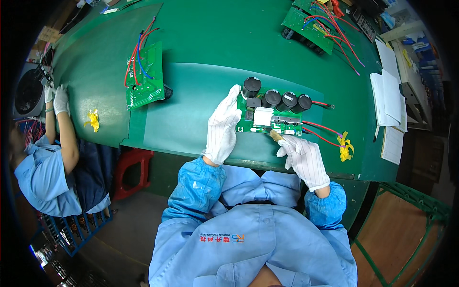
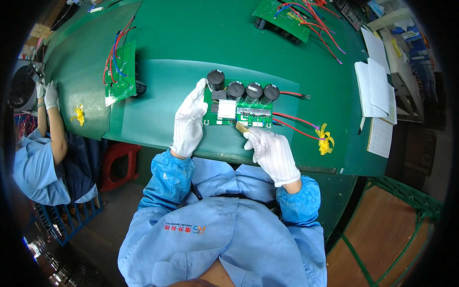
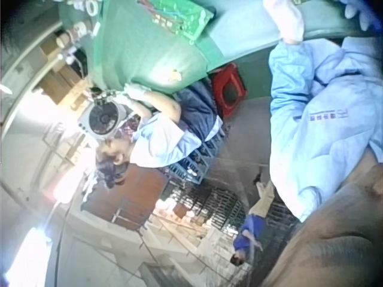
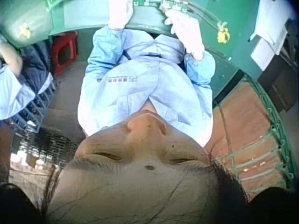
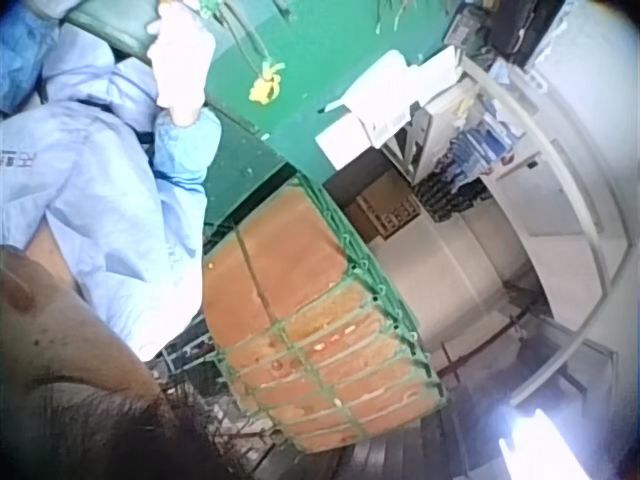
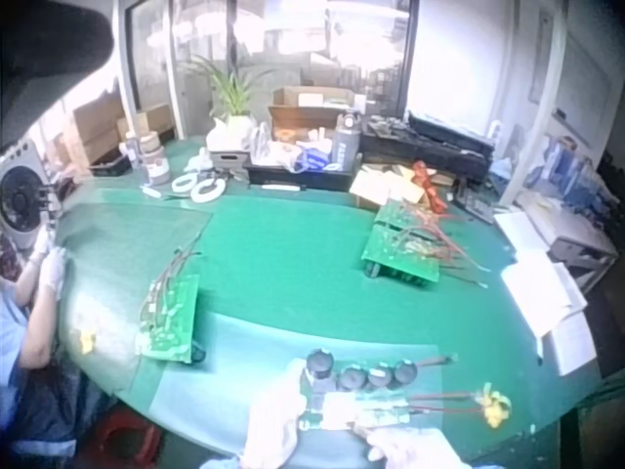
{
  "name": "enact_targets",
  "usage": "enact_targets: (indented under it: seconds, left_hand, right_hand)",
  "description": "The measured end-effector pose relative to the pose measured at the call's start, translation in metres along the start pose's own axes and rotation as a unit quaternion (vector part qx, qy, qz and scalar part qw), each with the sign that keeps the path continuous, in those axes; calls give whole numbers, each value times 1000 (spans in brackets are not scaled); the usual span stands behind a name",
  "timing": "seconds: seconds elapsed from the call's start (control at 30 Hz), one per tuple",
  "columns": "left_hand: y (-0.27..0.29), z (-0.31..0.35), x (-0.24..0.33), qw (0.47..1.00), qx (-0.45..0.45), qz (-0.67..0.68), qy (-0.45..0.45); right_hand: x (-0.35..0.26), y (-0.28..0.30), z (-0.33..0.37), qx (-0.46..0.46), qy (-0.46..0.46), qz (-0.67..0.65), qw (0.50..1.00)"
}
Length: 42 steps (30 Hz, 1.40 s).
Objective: Applying a yellow adhesive or sealant to electronic components on green circuit boards using a small wooden applicator stick.
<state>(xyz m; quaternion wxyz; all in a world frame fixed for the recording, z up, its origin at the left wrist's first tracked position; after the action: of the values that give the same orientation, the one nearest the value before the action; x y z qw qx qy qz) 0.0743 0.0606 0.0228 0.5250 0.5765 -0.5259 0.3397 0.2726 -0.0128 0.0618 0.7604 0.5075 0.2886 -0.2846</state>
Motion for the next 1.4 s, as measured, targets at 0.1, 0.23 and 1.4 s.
enact_targets:
  seconds: [0.1,0.23,1.4]
  left_hand:
    - [0,0,3,998,5,63,18]
    - [-1,0,2,991,12,121,50]
    - [-2,-1,-2,994,9,102,27]
  right_hand:
    - [-13,1,9,71,174,170,967]
    - [-14,-16,30,64,242,126,960]
    - [71,37,7,238,-102,-264,929]
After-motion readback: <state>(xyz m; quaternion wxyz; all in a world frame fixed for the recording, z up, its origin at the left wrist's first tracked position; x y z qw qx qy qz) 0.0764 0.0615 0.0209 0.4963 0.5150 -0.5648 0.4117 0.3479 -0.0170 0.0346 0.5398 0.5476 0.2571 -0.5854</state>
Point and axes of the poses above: each hand's wrist, its own z-axis away from the middle knuckle, its own y-axis out of the back of the hand, x = y × z, the point moved 9 cm from there along -z, towards the middle knuckle, and after that the axes turned 1 degree about -z, right-handed, at the moved point
